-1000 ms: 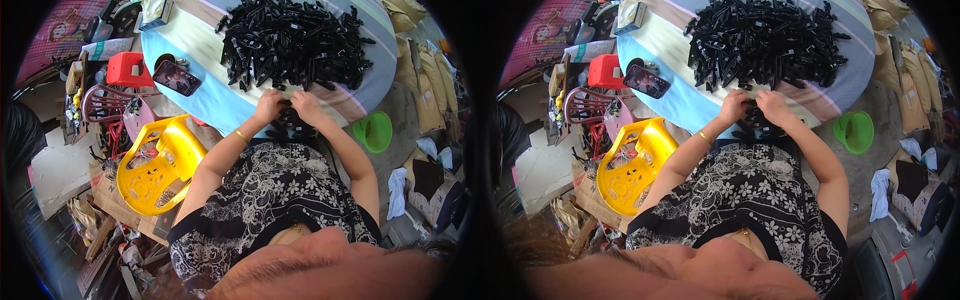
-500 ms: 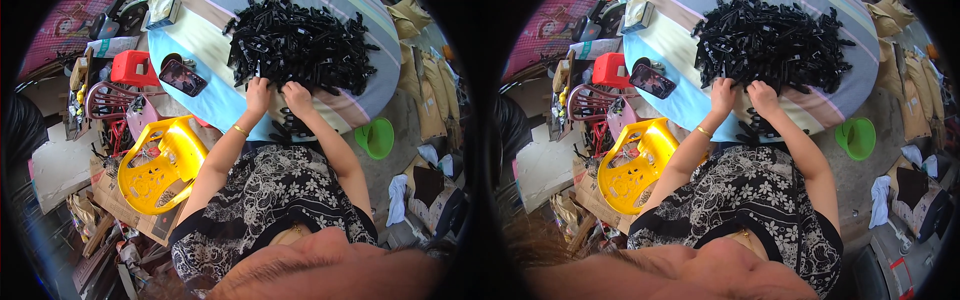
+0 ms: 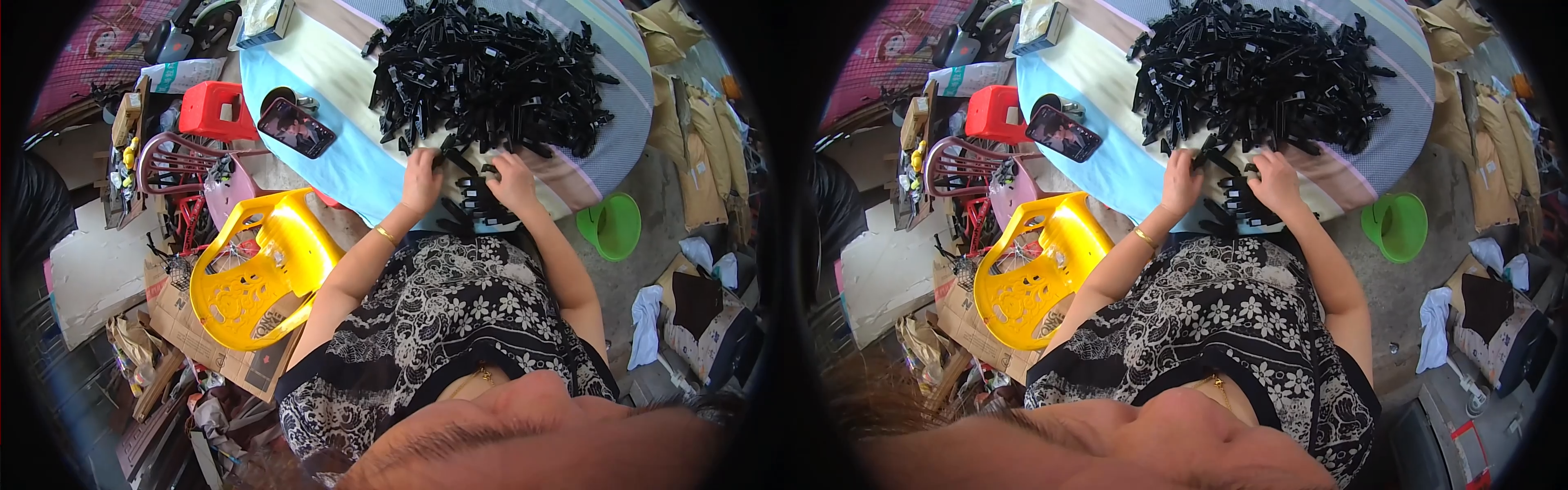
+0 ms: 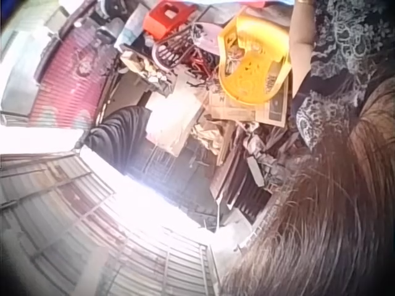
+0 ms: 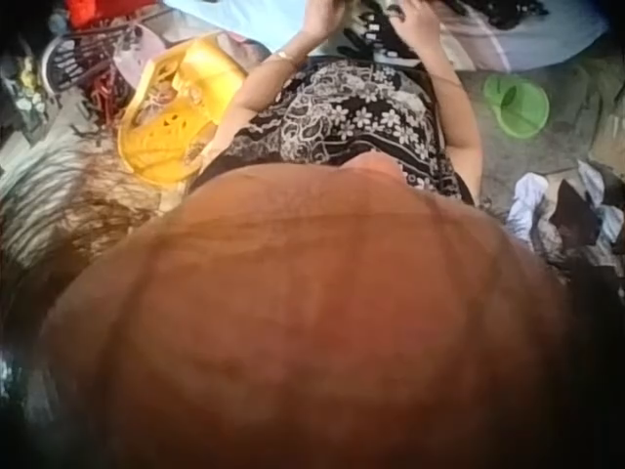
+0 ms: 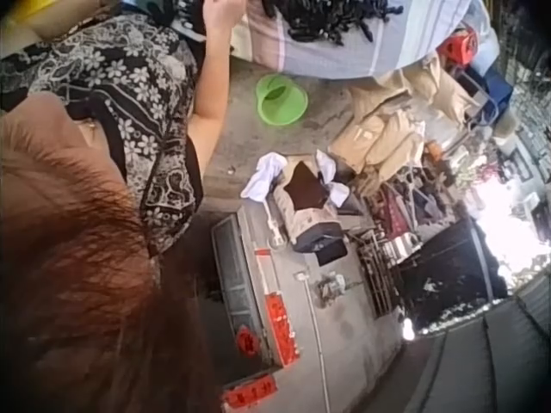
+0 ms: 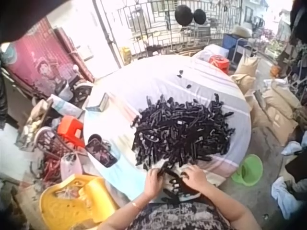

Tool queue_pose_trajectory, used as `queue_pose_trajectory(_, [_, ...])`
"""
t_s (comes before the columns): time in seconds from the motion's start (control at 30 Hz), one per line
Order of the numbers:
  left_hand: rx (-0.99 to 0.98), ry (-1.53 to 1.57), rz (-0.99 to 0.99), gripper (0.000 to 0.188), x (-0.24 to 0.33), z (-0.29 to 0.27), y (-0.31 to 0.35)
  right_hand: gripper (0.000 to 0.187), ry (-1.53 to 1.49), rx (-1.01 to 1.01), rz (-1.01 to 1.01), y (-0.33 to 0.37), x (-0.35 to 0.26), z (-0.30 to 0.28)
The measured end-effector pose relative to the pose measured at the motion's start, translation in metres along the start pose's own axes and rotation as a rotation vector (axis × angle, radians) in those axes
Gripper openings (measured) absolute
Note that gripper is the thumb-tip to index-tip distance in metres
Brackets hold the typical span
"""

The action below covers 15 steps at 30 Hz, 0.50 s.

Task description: Inspecting and packing black plastic components into a plastic bag.

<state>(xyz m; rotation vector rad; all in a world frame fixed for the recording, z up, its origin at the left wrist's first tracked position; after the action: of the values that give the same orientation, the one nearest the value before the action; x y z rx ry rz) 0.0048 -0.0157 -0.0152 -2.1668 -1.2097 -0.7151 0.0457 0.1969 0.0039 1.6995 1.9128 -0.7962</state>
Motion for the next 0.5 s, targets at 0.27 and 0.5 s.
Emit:
queue_pose_trajectory(0.27, [0.293,0.049,-0.240,0.018,-0.003,-0.005,-0.026,0.023,0.282,-0.188,0.102,0.006,0.010,-0.009])
queue_pose_trajectory(0.5, [-0.187,0.214,0.091,0.023,0.031,0.001,-0.010,0.024,0.098,-0.320,-0.007,0.023,-0.003,-0.005])
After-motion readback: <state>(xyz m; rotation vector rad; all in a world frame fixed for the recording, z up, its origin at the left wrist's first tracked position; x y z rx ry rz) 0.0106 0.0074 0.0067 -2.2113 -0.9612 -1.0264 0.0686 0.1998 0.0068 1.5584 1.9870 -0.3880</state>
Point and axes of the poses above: each hand's wrist, its own y-axis away from the middle knuckle, its own z-axis out of the palm, x = y × z, the point moved 1 cm from there along -y, towards the middle knuckle, and after that the axes turned 3 degrees about -x, right-handed, at the moved point
